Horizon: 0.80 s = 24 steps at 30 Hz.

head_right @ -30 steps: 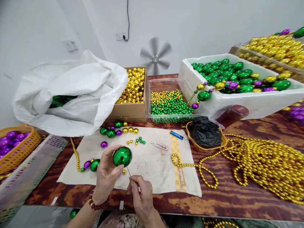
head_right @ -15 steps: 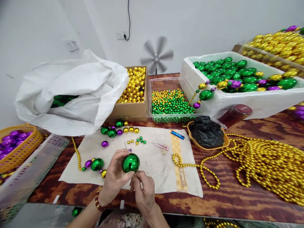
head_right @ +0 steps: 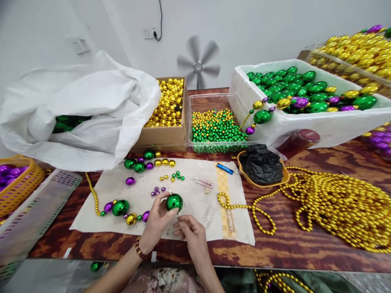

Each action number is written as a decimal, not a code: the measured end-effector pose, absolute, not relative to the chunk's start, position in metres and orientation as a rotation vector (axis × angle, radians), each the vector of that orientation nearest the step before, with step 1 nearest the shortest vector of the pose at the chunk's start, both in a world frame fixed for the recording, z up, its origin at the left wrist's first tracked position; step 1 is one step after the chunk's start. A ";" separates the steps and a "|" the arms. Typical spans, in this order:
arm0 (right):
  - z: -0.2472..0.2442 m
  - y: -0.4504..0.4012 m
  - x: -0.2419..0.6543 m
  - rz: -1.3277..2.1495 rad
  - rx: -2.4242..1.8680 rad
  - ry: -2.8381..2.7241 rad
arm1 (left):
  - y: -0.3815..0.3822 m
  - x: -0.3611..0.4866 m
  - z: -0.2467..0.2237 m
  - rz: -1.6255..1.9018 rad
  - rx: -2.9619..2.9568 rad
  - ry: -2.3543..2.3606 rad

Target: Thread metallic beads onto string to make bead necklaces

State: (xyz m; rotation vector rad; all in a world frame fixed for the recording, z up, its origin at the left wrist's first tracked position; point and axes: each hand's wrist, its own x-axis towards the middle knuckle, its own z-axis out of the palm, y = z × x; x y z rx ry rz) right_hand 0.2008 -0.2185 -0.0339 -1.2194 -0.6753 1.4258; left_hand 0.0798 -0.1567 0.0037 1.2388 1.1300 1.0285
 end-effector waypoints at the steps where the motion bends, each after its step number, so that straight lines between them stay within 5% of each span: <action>1: -0.036 -0.219 0.203 1.417 -1.237 -0.629 | -0.158 0.080 0.001 0.973 1.307 1.128; 13: -0.050 -0.215 0.213 1.415 -1.262 -0.527 | -0.061 0.014 -0.005 0.340 2.283 1.550; 24: -0.052 -0.216 0.214 1.397 -1.273 -0.457 | -0.053 0.038 -0.012 0.043 2.451 1.537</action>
